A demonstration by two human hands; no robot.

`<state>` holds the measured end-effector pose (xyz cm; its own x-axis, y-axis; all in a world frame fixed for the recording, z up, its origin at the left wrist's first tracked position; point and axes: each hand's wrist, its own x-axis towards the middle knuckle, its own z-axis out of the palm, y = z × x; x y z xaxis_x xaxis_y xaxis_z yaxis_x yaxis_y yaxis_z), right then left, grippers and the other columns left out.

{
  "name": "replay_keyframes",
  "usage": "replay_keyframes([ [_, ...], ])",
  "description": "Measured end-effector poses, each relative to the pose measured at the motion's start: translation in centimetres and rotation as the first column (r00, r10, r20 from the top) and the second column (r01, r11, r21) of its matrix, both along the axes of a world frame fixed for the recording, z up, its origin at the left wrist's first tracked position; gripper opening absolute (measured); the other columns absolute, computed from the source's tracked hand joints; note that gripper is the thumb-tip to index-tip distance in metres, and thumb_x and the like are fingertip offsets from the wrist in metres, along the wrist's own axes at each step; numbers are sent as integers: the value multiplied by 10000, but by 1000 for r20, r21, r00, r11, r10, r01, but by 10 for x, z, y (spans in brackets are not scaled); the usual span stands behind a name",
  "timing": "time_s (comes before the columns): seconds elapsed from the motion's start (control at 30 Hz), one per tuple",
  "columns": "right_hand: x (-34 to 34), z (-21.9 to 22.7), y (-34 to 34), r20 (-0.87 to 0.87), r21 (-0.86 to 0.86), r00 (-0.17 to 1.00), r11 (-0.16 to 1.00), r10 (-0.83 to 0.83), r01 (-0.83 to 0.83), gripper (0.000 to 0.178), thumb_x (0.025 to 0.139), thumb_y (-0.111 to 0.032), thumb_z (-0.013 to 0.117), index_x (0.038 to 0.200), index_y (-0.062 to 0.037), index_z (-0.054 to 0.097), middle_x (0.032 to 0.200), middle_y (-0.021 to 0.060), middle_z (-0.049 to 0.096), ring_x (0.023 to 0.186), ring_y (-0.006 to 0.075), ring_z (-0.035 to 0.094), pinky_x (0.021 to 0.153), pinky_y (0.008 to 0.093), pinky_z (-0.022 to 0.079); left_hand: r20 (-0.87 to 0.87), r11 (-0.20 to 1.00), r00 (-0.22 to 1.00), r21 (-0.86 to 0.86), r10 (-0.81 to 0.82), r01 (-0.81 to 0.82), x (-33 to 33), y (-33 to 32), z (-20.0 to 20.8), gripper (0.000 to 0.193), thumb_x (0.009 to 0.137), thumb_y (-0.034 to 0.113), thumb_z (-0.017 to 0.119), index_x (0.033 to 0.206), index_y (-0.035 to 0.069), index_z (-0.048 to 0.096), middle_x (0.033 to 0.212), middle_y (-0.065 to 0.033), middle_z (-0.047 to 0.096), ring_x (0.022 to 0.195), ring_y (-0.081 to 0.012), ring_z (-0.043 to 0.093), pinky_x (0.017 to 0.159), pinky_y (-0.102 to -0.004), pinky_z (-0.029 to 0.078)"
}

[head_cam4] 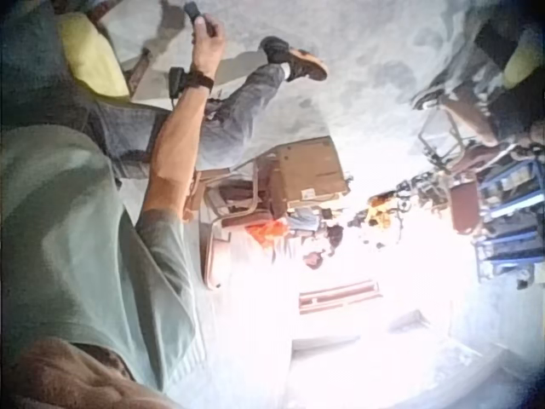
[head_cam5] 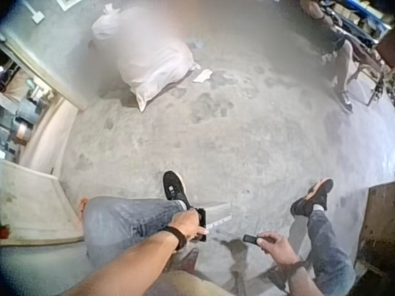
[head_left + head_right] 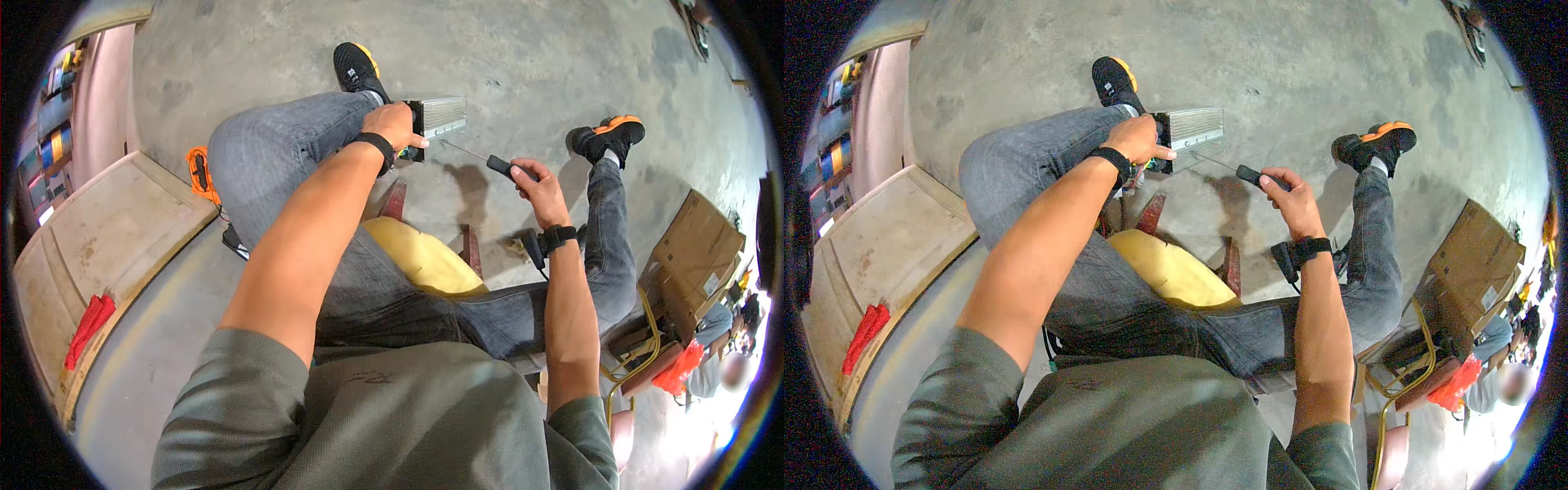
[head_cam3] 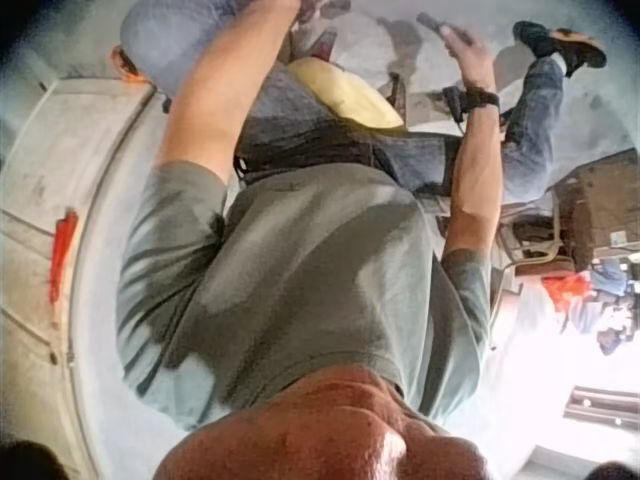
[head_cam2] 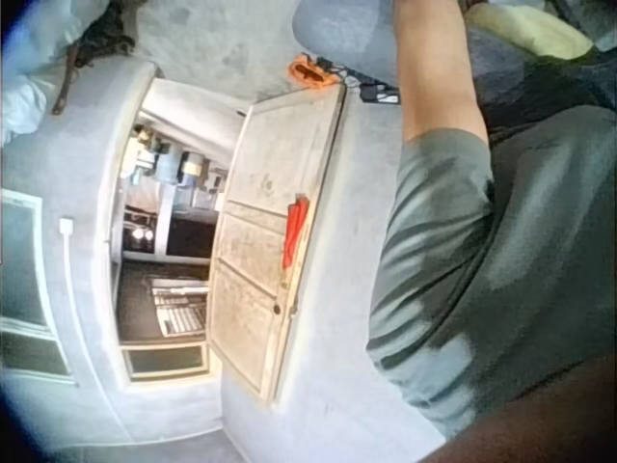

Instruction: Using a screwdriver to inspect and work on a metal electronic controller for a motorcycle.

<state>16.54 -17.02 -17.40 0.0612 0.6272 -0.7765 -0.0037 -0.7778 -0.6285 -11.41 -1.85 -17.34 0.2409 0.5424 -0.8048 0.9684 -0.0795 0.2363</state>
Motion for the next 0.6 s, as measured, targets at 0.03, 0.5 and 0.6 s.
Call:
replay_keyframes([
  [0.03, 0, 1, 2, -6, 0, 1000, 1000, 4, -4, 253, 875, -205, 704, 1068, -44, 678, 755, -21, 591, 653, 69, 494, 577, 224, 395, -6, 1000, 1000, 0, 4, -4, -1, 0, 0, 636, 696, 505, 809, 986, -37, 647, 989, -227, 683, 961, -365, 661, 813, -443, 514],
  [0.5, 2, -8, 7, -56, -45, 997, 998, -53, 50, 265, 897, -266, 688, 1056, -55, 669, 774, -19, 585, 665, 70, 507, 588, 217, 425, -7, 1000, 1000, -7, 30, -31, 5, 2, 5, 606, 693, 487, 818, 978, -27, 670, 999, -224, 686, 981, -364, 659, 835, -449, 506],
  [0.6, 2, -13, 6, -111, -77, 989, 993, -99, 91, 268, 910, -267, 674, 1069, -52, 653, 777, -18, 582, 654, 67, 505, 574, 209, 420, -13, 999, 999, -27, 30, -30, 5, 2, 6, 617, 700, 487, 814, 989, -36, 658, 1022, -229, 680, 997, -363, 655, 844, -449, 503],
])
